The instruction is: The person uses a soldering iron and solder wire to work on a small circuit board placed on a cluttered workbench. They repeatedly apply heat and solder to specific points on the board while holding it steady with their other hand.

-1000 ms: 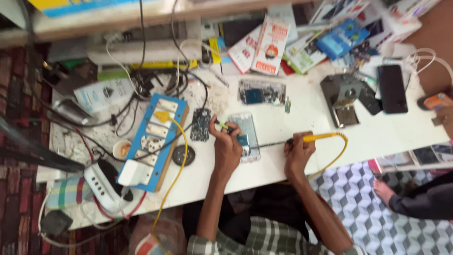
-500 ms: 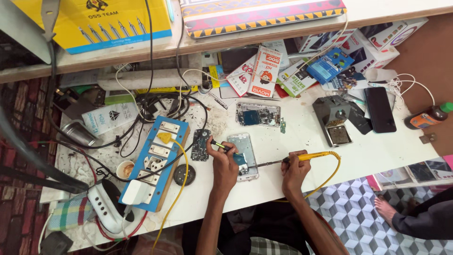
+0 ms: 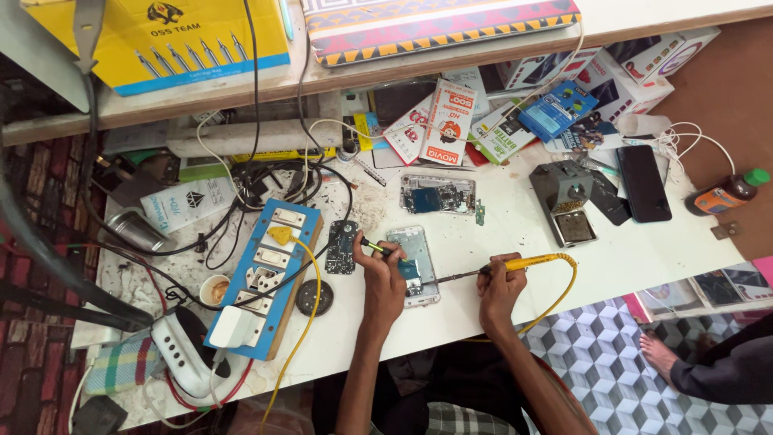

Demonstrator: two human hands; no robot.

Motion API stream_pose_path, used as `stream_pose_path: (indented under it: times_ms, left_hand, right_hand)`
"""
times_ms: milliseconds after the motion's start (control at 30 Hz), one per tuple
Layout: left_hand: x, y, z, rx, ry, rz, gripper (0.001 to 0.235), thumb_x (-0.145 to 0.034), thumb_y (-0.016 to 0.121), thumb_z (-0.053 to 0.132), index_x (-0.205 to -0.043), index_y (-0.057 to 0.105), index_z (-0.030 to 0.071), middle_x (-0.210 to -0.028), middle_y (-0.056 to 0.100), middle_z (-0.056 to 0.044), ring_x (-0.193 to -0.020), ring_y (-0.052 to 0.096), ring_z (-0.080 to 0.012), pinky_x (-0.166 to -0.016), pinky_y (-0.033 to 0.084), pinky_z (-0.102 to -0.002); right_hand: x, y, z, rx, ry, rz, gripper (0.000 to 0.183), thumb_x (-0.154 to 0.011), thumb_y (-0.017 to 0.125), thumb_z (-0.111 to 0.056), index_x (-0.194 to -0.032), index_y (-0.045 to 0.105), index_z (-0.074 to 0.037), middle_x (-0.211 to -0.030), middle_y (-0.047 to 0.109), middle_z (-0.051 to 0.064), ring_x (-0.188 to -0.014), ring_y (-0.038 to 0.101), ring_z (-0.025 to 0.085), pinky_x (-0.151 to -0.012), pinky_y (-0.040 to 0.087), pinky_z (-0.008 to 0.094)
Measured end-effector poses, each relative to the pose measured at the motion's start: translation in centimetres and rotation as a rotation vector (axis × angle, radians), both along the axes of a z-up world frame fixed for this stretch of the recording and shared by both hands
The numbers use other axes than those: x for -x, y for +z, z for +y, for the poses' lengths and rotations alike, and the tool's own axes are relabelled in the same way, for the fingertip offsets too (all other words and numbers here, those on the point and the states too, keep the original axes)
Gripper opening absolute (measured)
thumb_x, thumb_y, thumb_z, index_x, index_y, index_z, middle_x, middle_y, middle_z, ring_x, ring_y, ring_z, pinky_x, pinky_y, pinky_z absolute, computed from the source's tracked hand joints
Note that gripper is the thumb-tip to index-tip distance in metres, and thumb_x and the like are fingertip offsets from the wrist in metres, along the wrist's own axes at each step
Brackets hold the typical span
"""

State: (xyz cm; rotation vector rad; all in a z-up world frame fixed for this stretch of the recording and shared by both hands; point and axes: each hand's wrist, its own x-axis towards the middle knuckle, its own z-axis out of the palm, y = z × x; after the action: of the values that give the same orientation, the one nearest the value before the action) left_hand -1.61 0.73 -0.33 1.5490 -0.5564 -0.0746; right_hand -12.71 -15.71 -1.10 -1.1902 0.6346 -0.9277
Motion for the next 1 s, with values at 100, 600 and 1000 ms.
stream_pose_path:
  times_ms: [100, 600, 1000]
  left_hand:
    - [-0.3, 0.1, -0.1, -0.01, 0.019, -0.054, 0.064, -0.104, 0.041, -0.003, -0.151, -0.003, 0.001, -0.099, 0.06, -0.014, -0.089, 0.062, -0.0226, -0.09, 0.052, -0.04]
    - [-0.3, -0.9, -0.2, 0.047, 0.003, 0.043, 0.062, -0.107, 0.044, 0.007, -0.149, 0.0, 0.003, -0.099, 0.06, -0.014, -0.091, 0.061, -0.0216, -0.093, 0.05, -0.039]
    - [-0.1, -0.3, 0.0, 0.03, 0.035, 0.14, 0.064, -0.1, 0.047, 0.003, -0.146, 0.002, 0.003, -0.096, 0.061, -0.015, -0.087, 0.061, -0.0229, -0.093, 0.048, -0.04]
  right_hand:
    - [-0.2, 0.1, -0.2, 0.008, 0.005, 0.001, 0.009, -0.102, 0.047, -0.005, -0.094, 0.047, -0.003, -0.06, 0.046, 0.004, -0.044, 0.042, 0.01, -0.039, 0.033, 0.026]
    - [0.1, -1.0, -0.7, -0.031, 0.018, 0.025, 0.011, -0.102, 0.051, -0.01, -0.093, 0.047, -0.005, -0.06, 0.046, 0.003, -0.045, 0.043, 0.01, -0.039, 0.034, 0.025]
    - [0.3, -1.6, -0.2, -0.069, -0.026, 0.096, 0.017, -0.103, 0.054, -0.02, -0.091, 0.052, -0.007, -0.058, 0.046, 0.0, -0.045, 0.043, 0.008, -0.04, 0.034, 0.024]
